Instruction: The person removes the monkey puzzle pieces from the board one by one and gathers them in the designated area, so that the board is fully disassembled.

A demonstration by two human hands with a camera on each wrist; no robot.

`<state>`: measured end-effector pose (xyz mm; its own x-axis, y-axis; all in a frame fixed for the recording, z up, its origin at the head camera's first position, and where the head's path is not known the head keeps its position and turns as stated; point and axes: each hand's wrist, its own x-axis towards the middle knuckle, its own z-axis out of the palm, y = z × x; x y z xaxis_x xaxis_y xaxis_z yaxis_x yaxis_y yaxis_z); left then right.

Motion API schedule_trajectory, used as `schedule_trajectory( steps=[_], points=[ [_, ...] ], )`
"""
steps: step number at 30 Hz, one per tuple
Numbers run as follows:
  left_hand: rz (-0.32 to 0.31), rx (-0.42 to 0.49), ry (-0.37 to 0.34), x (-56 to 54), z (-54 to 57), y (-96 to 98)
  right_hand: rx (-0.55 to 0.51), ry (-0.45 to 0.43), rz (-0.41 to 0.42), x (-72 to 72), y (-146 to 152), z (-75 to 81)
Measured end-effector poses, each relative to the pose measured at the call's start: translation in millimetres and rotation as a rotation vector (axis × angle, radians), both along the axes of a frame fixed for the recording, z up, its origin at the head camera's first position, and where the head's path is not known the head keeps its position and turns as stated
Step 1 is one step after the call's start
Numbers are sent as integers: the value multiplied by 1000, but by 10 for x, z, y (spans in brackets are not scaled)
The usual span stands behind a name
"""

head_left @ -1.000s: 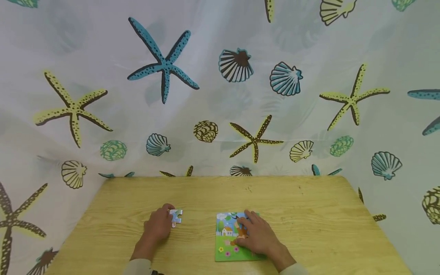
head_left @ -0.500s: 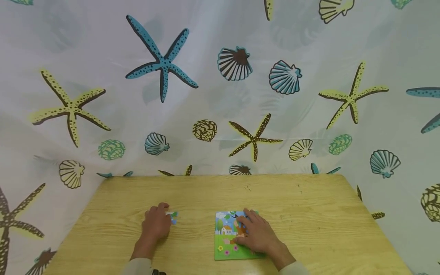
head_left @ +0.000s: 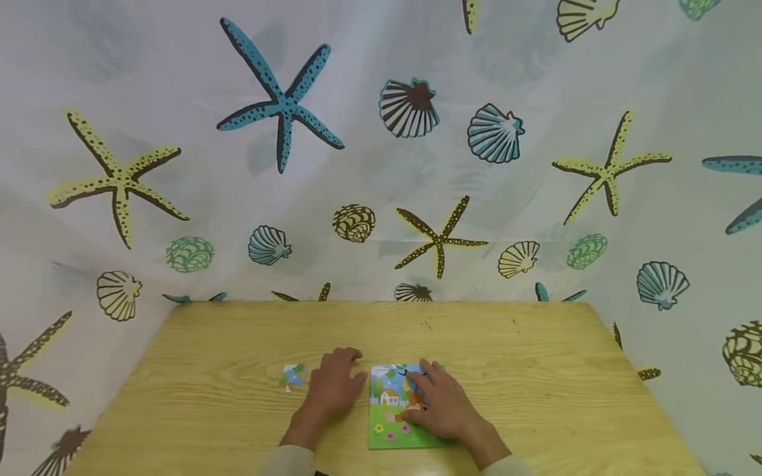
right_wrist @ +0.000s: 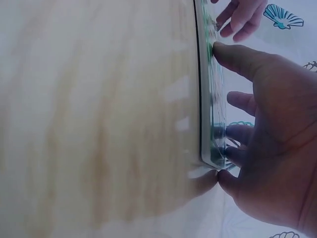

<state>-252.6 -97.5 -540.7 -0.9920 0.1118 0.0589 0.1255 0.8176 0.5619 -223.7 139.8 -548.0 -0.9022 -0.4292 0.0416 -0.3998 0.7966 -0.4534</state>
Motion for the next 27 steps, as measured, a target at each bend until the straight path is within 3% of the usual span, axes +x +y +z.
schedule_trajectory(
  steps=[8,19,27],
  points=[
    [-40,-54,-11,23,-18,249,5,-27,-44,5,6,9],
    [-104,-55,-21,70,-10,444,25,-79,-140,45,33,23],
    [-41,-123,-60,72,-6,590,36,-63,-120,76,74,-5]
  ],
)
